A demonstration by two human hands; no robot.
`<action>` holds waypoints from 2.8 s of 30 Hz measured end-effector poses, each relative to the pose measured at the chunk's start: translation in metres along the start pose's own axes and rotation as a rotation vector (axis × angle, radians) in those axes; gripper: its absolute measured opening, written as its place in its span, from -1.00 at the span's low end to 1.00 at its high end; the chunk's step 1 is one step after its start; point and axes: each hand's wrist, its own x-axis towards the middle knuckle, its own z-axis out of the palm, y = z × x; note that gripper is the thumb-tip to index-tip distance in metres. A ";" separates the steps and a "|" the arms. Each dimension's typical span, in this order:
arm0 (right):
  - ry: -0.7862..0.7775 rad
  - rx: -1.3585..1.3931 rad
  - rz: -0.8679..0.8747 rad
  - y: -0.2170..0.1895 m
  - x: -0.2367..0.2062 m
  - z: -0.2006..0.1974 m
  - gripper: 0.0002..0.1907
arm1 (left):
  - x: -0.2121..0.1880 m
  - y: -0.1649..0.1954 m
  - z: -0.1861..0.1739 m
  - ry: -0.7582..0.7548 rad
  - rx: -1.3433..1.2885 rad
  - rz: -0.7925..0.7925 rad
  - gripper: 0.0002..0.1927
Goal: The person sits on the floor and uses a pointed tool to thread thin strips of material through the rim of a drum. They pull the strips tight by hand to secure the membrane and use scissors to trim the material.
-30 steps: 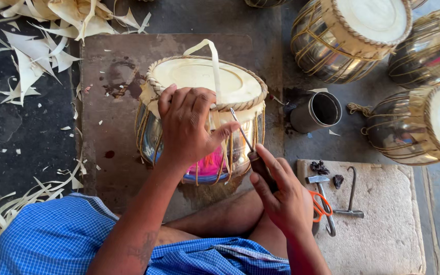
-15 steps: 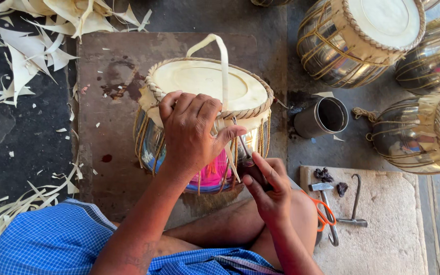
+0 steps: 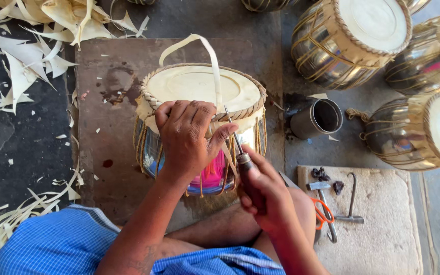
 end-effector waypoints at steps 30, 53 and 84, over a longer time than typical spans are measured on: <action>-0.361 -0.240 0.209 0.020 -0.193 -0.087 -0.71 | -0.140 0.076 -0.083 0.020 -0.154 0.279 -0.79; -0.219 -0.333 -0.352 0.004 -0.115 -0.024 -0.83 | -0.121 0.090 -0.090 -0.125 -0.405 -0.046 -0.72; -0.107 -0.669 -0.663 -0.003 -0.125 -0.009 -0.89 | -0.123 0.093 -0.100 -0.212 -0.446 -0.022 -0.73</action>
